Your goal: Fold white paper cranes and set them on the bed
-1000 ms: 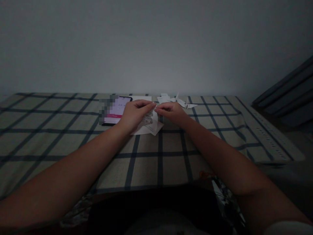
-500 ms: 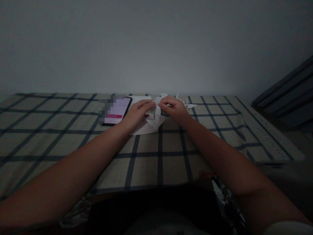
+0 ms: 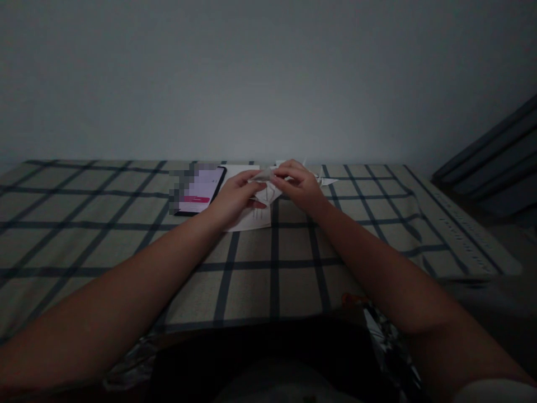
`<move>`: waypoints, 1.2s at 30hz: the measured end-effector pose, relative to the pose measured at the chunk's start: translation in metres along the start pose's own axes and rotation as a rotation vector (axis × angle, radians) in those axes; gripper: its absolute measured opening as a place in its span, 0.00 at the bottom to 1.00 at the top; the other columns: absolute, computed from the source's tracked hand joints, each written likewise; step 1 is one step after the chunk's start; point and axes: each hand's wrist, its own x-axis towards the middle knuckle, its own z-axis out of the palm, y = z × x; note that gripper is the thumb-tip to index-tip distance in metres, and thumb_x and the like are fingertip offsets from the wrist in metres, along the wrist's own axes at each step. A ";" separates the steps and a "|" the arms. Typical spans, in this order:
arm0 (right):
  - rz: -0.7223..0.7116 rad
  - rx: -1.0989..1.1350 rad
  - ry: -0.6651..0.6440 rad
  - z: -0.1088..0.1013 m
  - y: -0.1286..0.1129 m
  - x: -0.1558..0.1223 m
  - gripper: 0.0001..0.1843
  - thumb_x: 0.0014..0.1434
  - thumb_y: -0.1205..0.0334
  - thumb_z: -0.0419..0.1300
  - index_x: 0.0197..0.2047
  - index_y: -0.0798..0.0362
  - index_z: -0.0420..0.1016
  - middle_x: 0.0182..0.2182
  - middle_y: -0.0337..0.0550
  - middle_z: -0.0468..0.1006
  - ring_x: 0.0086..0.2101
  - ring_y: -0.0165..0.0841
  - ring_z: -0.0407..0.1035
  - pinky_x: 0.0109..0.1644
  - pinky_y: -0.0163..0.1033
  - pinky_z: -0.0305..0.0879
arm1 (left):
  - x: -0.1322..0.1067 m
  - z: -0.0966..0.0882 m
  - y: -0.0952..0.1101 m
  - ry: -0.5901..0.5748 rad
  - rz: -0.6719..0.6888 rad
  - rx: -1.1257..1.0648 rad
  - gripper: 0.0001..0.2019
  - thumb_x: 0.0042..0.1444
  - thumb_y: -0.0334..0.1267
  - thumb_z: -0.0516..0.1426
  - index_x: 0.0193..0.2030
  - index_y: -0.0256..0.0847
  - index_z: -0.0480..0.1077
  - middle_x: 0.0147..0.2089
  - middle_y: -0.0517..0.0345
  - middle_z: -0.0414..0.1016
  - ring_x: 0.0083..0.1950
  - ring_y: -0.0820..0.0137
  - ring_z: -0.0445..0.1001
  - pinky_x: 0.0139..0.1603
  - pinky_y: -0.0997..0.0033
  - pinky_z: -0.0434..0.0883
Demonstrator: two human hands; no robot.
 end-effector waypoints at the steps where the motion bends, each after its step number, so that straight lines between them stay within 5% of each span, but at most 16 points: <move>1: 0.013 0.006 -0.009 0.000 0.000 0.000 0.14 0.62 0.48 0.64 0.43 0.49 0.83 0.42 0.45 0.76 0.44 0.35 0.70 0.40 0.38 0.70 | 0.000 0.000 0.000 0.001 0.002 -0.002 0.16 0.49 0.41 0.67 0.45 0.41 0.79 0.43 0.52 0.80 0.37 0.68 0.77 0.30 0.73 0.76; 17: 0.096 0.060 -0.040 -0.002 0.002 0.004 0.18 0.58 0.44 0.67 0.32 0.52 0.79 0.34 0.42 0.77 0.37 0.33 0.70 0.45 0.41 0.67 | 0.004 -0.003 -0.003 0.023 -0.022 -0.010 0.13 0.48 0.47 0.69 0.31 0.38 0.79 0.35 0.50 0.81 0.31 0.68 0.77 0.30 0.69 0.76; 36: 0.079 0.030 -0.080 -0.004 0.000 0.005 0.17 0.60 0.47 0.65 0.30 0.52 0.76 0.32 0.42 0.77 0.37 0.33 0.70 0.45 0.41 0.66 | 0.000 0.001 0.000 0.049 -0.062 0.043 0.13 0.46 0.46 0.70 0.28 0.38 0.79 0.32 0.51 0.80 0.30 0.69 0.76 0.29 0.71 0.71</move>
